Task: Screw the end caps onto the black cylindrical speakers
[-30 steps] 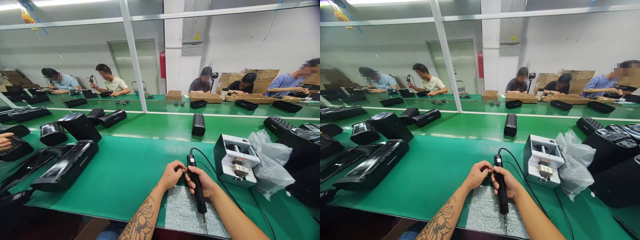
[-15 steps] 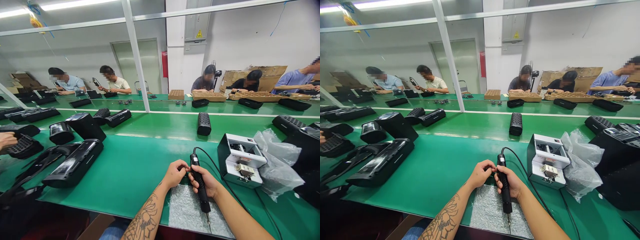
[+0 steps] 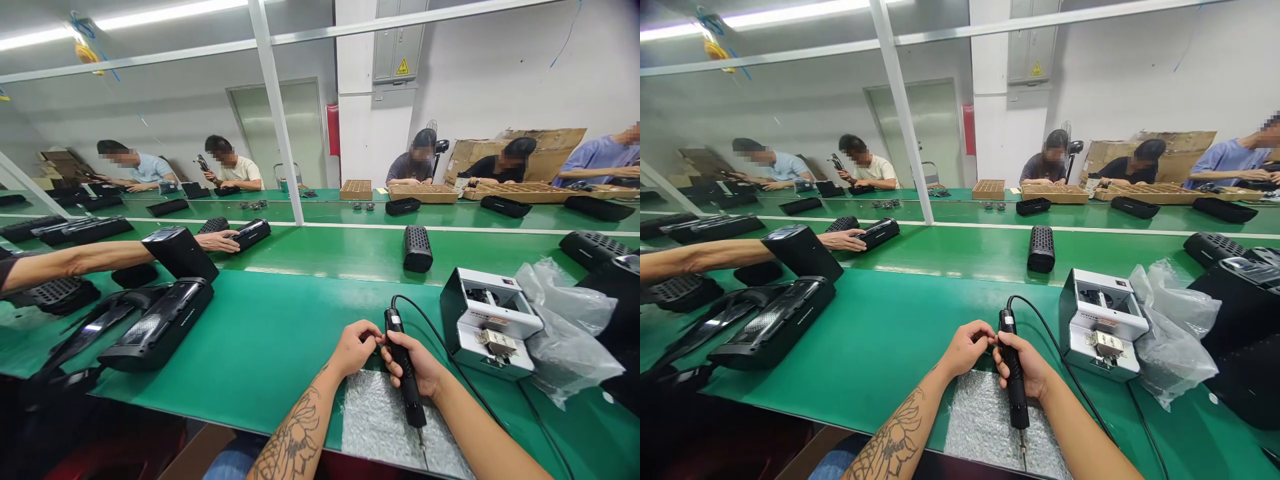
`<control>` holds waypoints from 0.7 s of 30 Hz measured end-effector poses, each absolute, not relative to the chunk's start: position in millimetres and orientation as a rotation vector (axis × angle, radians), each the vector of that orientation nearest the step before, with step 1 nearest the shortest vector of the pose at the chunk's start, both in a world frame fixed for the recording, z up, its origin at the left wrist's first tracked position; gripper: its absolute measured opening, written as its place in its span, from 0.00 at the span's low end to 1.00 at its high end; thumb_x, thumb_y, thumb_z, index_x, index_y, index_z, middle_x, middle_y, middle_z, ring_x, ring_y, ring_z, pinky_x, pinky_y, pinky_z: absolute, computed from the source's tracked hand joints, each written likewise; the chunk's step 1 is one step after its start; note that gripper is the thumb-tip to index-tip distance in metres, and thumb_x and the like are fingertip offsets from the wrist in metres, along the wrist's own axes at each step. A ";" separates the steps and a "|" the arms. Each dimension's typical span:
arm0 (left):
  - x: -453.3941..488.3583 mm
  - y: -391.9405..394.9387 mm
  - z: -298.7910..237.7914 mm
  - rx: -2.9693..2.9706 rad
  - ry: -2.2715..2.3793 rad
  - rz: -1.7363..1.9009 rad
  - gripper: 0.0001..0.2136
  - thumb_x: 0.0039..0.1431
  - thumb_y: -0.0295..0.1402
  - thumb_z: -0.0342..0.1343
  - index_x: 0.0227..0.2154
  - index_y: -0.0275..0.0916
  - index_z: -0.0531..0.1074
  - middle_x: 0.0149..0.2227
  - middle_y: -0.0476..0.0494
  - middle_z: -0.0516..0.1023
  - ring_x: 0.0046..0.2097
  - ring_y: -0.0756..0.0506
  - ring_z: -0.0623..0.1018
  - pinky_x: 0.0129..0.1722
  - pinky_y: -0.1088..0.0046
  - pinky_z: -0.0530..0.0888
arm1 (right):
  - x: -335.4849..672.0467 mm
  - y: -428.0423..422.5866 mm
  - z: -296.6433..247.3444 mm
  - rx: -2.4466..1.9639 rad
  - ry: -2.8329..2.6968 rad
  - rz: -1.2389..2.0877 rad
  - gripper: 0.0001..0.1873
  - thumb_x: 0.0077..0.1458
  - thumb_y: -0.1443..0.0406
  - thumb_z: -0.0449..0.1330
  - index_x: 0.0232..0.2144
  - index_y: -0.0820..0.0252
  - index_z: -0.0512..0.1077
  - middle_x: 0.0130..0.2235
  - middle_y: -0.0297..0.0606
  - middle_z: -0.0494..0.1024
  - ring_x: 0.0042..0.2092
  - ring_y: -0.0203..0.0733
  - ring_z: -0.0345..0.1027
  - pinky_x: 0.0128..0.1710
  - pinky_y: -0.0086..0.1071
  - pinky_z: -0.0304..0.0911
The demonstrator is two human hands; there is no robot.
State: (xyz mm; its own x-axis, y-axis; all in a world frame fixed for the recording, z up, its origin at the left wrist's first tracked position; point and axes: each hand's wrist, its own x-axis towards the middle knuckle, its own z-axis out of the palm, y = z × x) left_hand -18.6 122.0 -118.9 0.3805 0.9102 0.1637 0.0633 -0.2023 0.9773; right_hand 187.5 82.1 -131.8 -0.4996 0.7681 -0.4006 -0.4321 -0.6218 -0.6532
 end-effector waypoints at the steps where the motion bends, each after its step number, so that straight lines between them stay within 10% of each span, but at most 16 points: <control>1: -18.5 122.1 -119.0 1.576 0.894 0.997 0.05 0.60 0.30 0.63 0.36 0.40 0.84 0.39 0.44 0.88 0.43 0.44 0.86 0.49 0.69 0.82 | 187.3 82.0 -131.4 -0.895 -0.623 2.135 0.25 0.67 0.46 0.72 0.34 0.61 0.78 0.23 0.30 0.72 0.20 0.33 0.58 0.23 0.30 0.71; 21: -17.6 121.4 -122.5 1.581 0.910 0.994 0.07 0.59 0.27 0.61 0.36 0.39 0.85 0.39 0.44 0.89 0.43 0.44 0.86 0.49 0.69 0.80 | 186.9 81.4 -132.3 -0.946 -0.623 2.117 0.26 0.64 0.44 0.73 0.33 0.60 0.77 0.23 0.31 0.72 0.20 0.32 0.58 0.22 0.29 0.68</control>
